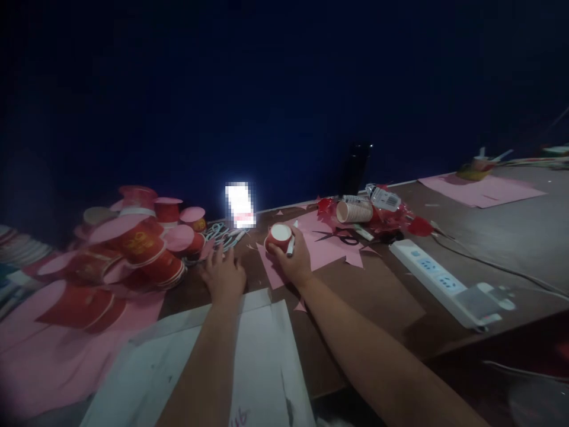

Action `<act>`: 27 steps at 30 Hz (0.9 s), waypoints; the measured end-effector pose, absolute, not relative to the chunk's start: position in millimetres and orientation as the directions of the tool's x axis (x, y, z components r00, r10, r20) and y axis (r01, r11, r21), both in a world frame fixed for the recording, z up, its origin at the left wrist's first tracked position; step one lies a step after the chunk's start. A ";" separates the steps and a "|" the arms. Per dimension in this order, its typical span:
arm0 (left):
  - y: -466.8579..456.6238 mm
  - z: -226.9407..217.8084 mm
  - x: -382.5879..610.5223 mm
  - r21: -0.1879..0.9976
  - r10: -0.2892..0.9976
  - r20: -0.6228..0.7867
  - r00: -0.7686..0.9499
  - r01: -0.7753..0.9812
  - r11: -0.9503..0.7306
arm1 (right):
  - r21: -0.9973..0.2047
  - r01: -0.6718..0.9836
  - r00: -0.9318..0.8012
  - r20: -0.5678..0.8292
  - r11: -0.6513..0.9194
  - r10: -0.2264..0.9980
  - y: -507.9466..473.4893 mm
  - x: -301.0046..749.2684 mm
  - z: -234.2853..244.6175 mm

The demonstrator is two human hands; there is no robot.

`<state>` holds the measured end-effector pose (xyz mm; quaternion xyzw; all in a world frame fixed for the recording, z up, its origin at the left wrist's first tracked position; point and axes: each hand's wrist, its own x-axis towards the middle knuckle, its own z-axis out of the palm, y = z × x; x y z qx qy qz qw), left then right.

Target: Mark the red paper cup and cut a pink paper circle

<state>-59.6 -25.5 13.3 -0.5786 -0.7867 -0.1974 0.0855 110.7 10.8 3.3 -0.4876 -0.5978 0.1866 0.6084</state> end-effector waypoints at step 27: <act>-28.6 8.5 -61.0 0.261 0.930 0.234 -0.282 0.940 0.219 | -0.770 0.467 -0.012 0.487 0.435 0.873 16.4 111.8 -0.9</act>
